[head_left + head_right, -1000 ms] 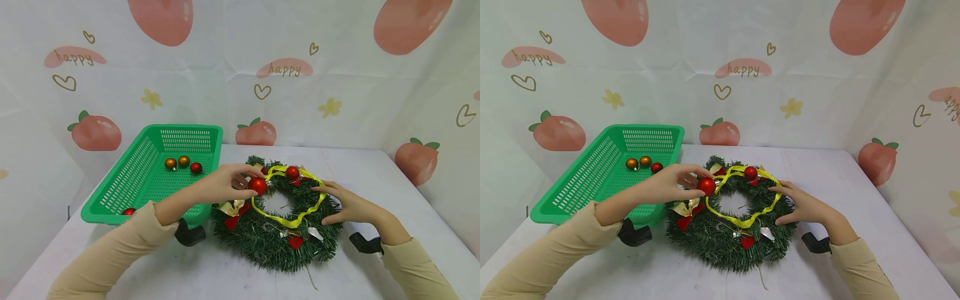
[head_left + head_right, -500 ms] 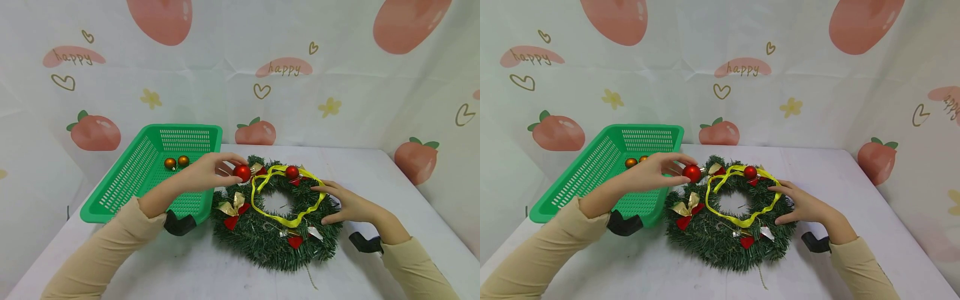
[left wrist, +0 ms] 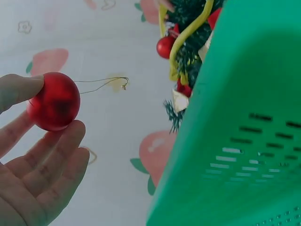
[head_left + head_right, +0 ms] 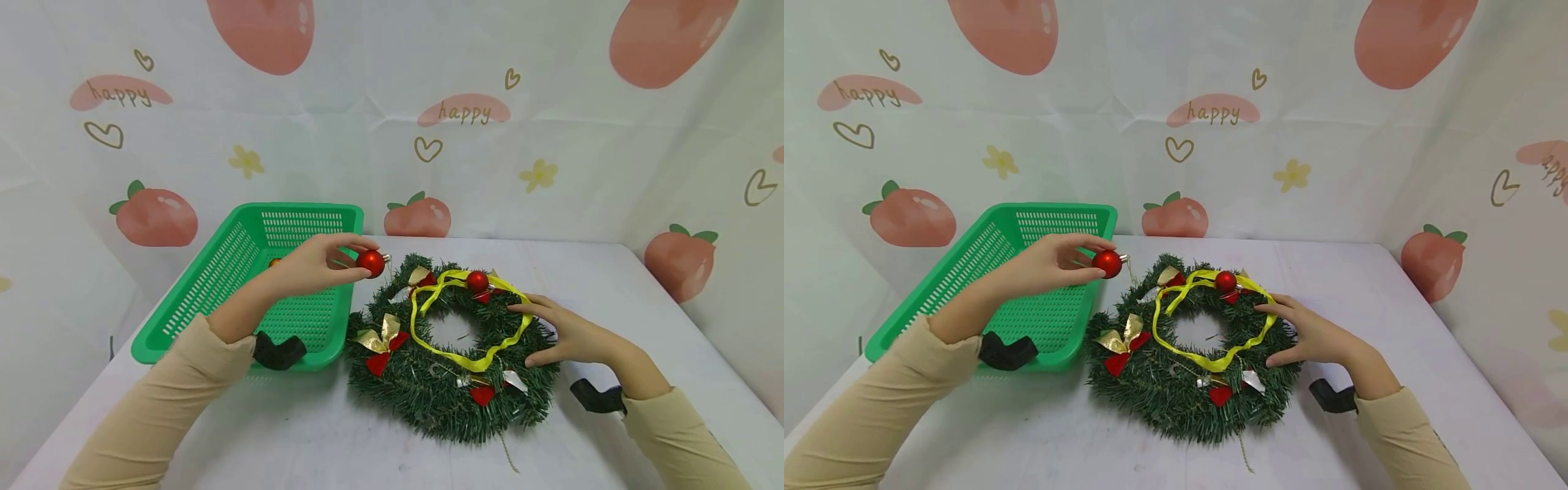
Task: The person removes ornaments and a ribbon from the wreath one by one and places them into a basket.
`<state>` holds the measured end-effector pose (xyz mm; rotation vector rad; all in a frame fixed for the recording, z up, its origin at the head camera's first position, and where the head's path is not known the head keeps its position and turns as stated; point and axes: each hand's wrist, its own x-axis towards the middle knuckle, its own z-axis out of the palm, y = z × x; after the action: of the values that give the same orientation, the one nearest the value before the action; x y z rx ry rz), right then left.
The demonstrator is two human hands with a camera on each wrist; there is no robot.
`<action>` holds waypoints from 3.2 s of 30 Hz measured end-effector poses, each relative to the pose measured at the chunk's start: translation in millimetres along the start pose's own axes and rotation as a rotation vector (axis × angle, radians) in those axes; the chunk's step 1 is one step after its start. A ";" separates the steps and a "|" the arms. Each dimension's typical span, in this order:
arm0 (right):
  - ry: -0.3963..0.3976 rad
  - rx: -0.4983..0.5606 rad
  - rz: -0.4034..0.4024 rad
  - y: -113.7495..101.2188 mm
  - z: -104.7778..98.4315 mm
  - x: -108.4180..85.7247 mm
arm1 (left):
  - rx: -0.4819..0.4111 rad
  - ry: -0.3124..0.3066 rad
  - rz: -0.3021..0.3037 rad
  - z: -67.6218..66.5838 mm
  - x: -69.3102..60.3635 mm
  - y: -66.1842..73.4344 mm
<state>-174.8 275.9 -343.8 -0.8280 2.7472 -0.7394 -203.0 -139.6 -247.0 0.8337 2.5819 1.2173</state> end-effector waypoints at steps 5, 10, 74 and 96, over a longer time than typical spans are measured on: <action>0.003 0.001 0.000 0.7 0.5 -0.5 | -0.001 0.009 -0.036 -7.6 -1.2 -7.7; 0.007 0.004 0.012 2.1 1.7 -0.1 | 0.004 0.023 -0.065 -13.8 -2.7 -15.0; 0.008 0.004 0.004 -0.3 0.5 -0.8 | 0.208 0.061 -0.213 -42.7 20.2 -93.7; 0.009 -0.003 0.003 0.3 0.4 -0.6 | 0.294 0.049 -0.221 -36.1 29.1 -106.1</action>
<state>-174.3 276.2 -344.3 -0.8223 2.7575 -0.7405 -284.6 -201.6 -300.9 0.5486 2.8442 0.8206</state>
